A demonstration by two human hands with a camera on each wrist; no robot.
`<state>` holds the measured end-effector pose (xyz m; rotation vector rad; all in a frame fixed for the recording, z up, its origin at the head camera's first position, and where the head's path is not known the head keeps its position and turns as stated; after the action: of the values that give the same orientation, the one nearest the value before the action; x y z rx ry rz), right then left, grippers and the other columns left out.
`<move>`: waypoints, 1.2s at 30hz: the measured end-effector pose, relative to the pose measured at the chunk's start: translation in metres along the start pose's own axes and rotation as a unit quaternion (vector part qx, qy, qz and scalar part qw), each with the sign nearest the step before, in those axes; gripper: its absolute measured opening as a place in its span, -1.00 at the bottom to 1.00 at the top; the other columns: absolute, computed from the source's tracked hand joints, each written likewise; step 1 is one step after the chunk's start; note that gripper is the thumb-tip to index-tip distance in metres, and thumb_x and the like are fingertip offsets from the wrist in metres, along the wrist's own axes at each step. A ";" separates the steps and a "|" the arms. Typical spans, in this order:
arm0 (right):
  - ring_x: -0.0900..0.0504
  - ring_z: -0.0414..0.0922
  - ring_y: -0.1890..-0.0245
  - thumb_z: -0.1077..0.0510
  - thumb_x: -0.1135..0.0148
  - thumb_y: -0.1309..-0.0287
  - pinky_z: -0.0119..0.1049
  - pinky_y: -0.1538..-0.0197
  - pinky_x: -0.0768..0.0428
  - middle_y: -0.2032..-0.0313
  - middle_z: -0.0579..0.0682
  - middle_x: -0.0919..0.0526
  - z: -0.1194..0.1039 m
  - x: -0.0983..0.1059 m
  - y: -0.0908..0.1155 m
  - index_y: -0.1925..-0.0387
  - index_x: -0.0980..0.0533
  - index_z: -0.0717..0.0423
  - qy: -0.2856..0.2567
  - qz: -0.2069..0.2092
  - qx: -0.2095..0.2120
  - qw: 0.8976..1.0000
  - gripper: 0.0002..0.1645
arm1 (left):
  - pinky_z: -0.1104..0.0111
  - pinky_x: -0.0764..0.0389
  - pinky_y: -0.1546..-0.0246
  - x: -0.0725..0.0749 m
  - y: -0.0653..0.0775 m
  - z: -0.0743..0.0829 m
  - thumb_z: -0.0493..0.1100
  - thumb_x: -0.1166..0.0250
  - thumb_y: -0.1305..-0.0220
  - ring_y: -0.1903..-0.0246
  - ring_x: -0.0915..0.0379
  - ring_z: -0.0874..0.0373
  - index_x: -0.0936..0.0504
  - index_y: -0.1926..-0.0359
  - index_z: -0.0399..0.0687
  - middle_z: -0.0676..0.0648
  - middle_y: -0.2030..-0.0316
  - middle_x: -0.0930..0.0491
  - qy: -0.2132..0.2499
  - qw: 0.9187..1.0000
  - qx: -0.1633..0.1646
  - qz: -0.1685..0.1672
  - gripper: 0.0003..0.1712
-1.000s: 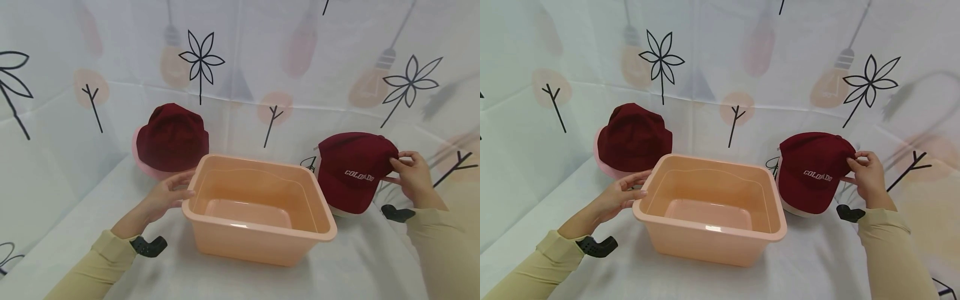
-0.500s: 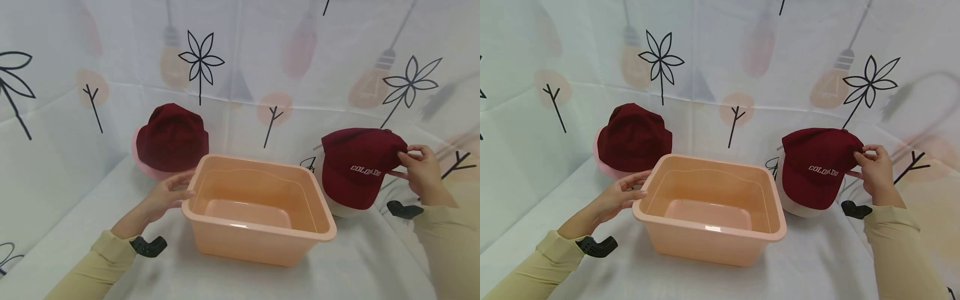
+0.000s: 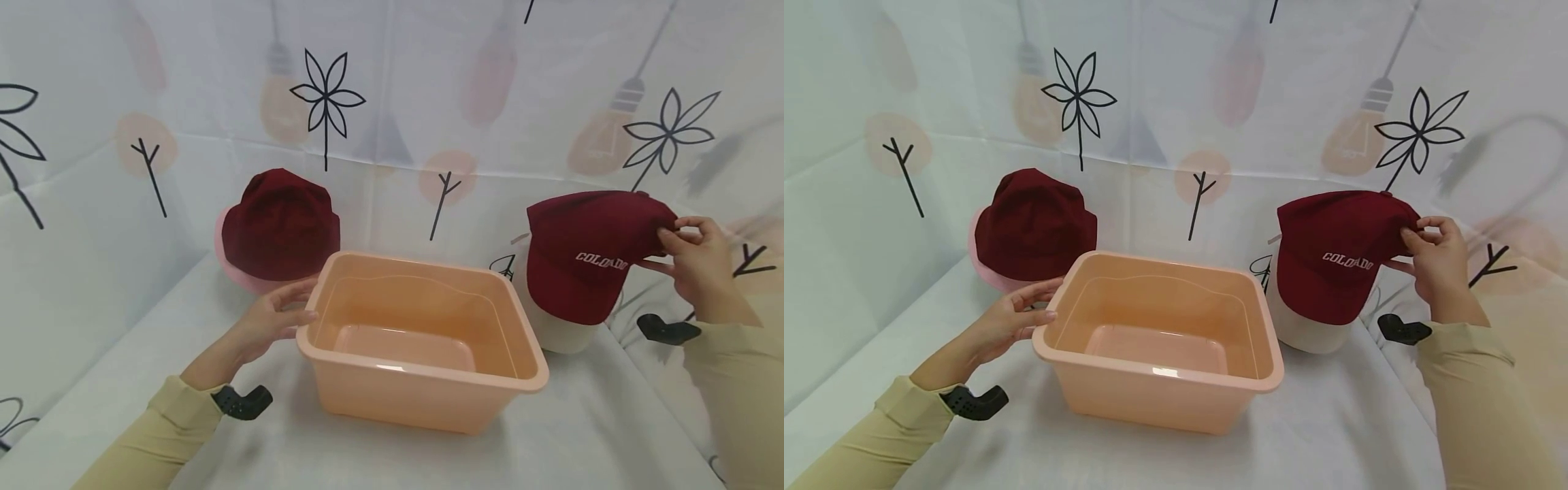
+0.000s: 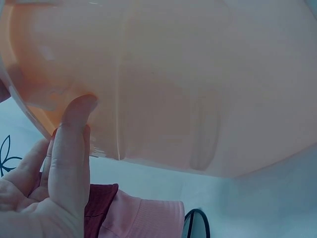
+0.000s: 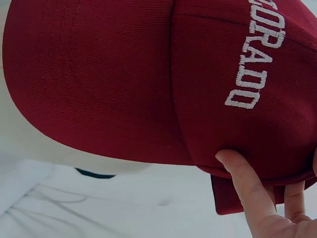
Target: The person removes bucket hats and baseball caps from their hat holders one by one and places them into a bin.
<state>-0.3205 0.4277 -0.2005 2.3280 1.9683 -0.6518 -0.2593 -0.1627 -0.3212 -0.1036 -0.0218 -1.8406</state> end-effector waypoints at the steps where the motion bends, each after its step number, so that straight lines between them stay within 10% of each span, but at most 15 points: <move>1: -0.58 -0.15 0.49 0.41 -0.17 -0.10 -0.15 0.60 -0.61 0.27 -0.04 -0.30 -0.001 -0.001 0.000 0.19 -0.24 0.04 0.002 0.001 -0.001 1.000 -0.63 | 0.03 -0.48 0.03 0.000 0.000 0.000 -0.19 -0.35 -0.10 -0.14 -0.30 -0.10 -0.25 -0.34 -0.03 -0.21 -0.23 -0.27 0.001 1.000 0.001 0.001 -0.22; 36: -0.56 -0.16 0.38 0.40 -0.13 -0.14 -0.18 0.56 -0.62 0.13 -0.01 -0.23 -0.027 -0.067 -0.006 0.20 -0.25 0.05 0.008 -0.034 0.028 0.999 -0.68 | -0.01 -0.48 0.04 -0.002 0.001 0.007 -0.20 -0.31 -0.14 -0.19 -0.24 -0.18 -0.22 -0.36 -0.05 -0.25 -0.25 -0.25 -0.006 1.000 0.010 0.011 -0.23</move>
<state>-0.3261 0.3737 -0.1526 2.3138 2.0694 -0.7054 -0.2575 -0.1600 -0.3142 -0.1008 -0.0477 -1.8166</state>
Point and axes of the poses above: each hand's wrist, its own y-axis away from the middle knuckle, its own x-axis out of the back of the hand, z = x × y, the point moved 4 cm from there along -y, towards the middle knuckle
